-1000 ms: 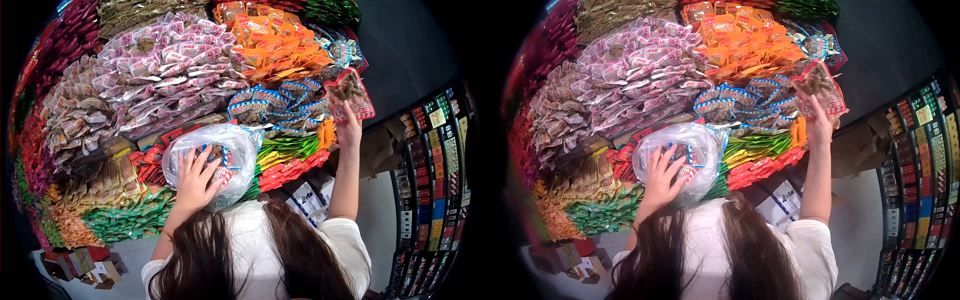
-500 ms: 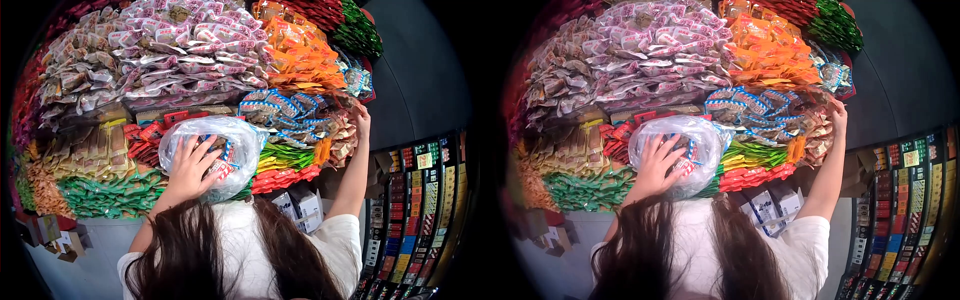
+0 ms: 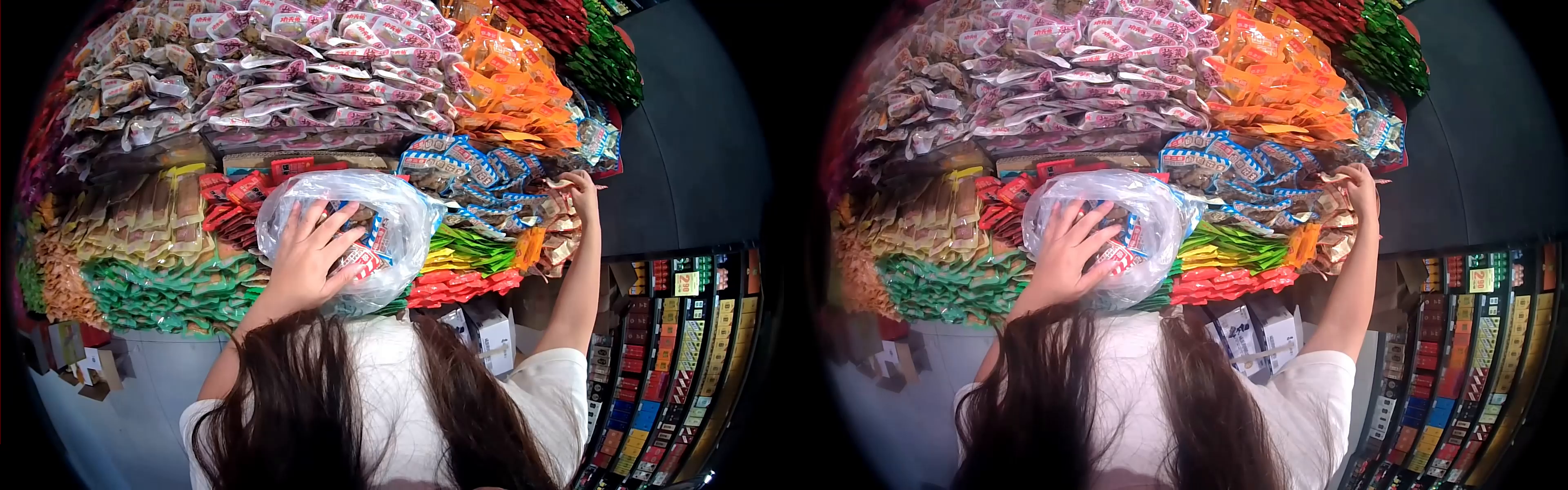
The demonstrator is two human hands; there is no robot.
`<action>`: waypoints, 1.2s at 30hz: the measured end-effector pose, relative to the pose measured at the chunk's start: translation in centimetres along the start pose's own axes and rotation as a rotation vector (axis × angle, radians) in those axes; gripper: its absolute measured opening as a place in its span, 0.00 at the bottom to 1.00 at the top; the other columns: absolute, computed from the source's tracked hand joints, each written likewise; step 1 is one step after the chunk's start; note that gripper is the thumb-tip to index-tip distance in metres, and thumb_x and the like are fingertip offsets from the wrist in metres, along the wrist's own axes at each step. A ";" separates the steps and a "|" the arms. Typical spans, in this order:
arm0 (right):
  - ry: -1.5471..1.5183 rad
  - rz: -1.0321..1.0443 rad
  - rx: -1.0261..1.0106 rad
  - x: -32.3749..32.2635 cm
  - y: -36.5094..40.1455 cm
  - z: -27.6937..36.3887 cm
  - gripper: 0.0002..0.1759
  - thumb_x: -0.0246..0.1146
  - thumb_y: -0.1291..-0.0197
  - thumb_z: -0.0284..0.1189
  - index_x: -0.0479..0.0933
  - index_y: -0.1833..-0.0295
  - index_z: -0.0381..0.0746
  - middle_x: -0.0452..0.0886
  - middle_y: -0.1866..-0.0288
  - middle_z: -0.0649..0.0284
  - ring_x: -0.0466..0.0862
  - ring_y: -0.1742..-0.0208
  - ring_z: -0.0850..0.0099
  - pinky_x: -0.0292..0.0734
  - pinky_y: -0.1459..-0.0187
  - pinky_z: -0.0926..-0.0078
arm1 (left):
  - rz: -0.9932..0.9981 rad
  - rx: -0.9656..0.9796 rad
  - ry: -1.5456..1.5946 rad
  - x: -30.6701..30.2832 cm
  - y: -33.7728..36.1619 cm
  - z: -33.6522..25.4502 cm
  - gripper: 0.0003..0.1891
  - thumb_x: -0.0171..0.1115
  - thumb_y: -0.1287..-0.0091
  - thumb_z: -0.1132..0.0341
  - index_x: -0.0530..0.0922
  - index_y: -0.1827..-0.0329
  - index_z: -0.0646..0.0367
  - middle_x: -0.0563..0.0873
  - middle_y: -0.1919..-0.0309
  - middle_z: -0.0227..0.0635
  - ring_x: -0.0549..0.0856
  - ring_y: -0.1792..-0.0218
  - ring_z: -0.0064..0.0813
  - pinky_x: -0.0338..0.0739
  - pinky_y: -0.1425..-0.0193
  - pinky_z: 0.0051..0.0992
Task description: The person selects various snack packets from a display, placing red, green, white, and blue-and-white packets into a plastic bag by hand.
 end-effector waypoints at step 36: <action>0.099 0.140 0.128 2.5 1.2 -1.0 0.20 0.51 0.49 0.11 0.85 0.57 0.32 0.82 0.46 0.59 0.81 0.44 0.63 0.74 0.43 0.72 | -0.034 -0.045 0.106 -0.6 0.3 0.4 0.40 0.65 0.39 0.45 0.65 0.26 0.54 0.68 0.28 0.41 0.63 0.26 0.49 0.45 0.21 0.54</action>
Point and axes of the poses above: each hand's wrist, its own y-axis away from the middle knuckle, its own x-axis out of the palm, z = x × y, the point moved 9 cm from there along -y, towards the middle knuckle
